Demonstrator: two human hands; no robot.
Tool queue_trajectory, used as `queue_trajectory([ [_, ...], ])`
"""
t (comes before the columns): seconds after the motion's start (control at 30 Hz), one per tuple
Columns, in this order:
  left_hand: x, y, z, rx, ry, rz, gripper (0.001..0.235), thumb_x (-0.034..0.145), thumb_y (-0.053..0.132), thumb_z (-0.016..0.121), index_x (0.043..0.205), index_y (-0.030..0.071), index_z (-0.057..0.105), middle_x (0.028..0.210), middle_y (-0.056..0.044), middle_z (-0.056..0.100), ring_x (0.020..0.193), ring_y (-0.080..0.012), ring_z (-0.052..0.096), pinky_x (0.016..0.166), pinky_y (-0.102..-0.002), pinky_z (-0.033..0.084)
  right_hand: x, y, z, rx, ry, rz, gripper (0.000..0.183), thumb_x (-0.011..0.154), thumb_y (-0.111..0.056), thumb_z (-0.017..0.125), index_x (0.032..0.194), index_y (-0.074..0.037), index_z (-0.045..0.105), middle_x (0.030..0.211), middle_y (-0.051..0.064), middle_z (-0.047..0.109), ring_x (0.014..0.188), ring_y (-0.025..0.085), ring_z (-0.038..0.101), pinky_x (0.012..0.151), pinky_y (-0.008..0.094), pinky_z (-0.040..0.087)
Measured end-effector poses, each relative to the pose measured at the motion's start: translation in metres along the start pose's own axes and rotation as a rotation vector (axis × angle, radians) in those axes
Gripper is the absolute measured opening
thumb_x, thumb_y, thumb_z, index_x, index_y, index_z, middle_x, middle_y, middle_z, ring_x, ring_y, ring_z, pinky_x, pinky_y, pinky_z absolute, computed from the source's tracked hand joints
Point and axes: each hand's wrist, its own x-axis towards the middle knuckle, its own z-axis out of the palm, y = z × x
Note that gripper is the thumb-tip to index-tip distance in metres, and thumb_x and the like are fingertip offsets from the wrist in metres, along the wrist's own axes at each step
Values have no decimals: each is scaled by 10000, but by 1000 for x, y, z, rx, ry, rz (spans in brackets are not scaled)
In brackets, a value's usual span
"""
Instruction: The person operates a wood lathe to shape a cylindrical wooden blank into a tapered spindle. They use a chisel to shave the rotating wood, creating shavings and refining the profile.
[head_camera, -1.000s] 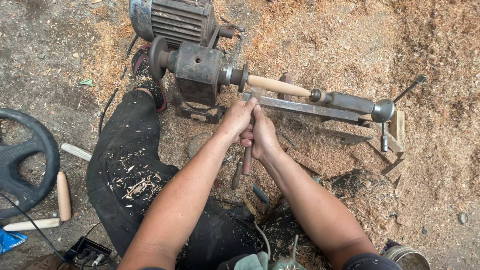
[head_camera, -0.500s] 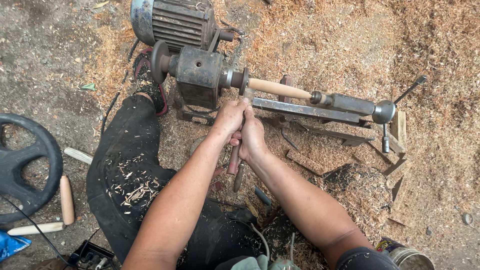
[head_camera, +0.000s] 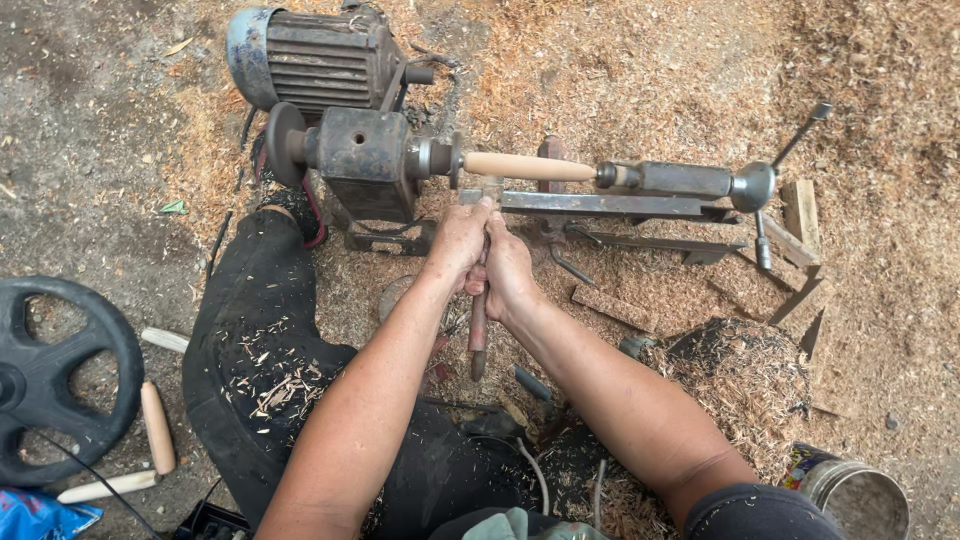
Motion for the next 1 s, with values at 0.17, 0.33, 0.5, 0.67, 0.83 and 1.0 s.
queue_trajectory([
  [0.17, -3, 2, 20, 74, 5, -40, 391, 1070, 354, 483, 934, 49, 687, 609, 4, 473, 483, -106, 424, 434, -306, 362, -8, -16, -14, -84, 71, 34, 380, 1097, -422, 396, 944, -85, 483, 621, -36, 428, 405, 54, 325, 303, 223, 273],
  [0.33, -8, 23, 36, 230, -239, -134, 386, 1080, 345, 430, 992, 43, 654, 685, -6, 585, 563, -131, 578, 521, -289, 550, -13, -29, -57, -84, -78, 10, 368, 1112, -377, 370, 897, -91, 458, 647, -20, 423, 429, 88, 351, 336, 248, 312],
  [0.5, -34, 49, 37, 1065, -506, -21, 314, 993, 207, 478, 1007, 25, 733, 814, -145, 724, 682, -257, 775, 576, -397, 594, -17, -35, -148, -709, -287, 166, 420, 1102, -430, 409, 889, -83, 512, 665, 11, 474, 513, 111, 433, 421, 289, 391],
  [0.67, -61, 82, 52, 1143, -458, 89, 462, 1034, 325, 459, 913, 4, 769, 756, -146, 767, 767, -288, 774, 841, -448, 574, 28, 42, -228, -1497, -132, 114, 397, 1039, -431, 581, 1041, -34, 577, 851, 119, 613, 770, 247, 582, 702, 441, 510],
  [0.83, -70, 86, 38, 1100, -375, 153, 479, 1030, 361, 490, 851, 18, 772, 784, -168, 744, 836, -317, 739, 947, -479, 530, 69, 117, -272, -1853, -149, 74, 323, 983, -300, 592, 1167, -36, 574, 1041, 242, 710, 1017, 403, 700, 923, 513, 541],
  [1.0, -70, 84, 16, 1121, -348, 19, 574, 1070, 409, 467, 788, -7, 743, 851, -182, 682, 828, -312, 710, 841, -467, 594, 67, 120, -255, -1831, -235, 262, 271, 1054, -310, 476, 1175, -85, 566, 979, 191, 622, 918, 332, 683, 872, 480, 600],
])
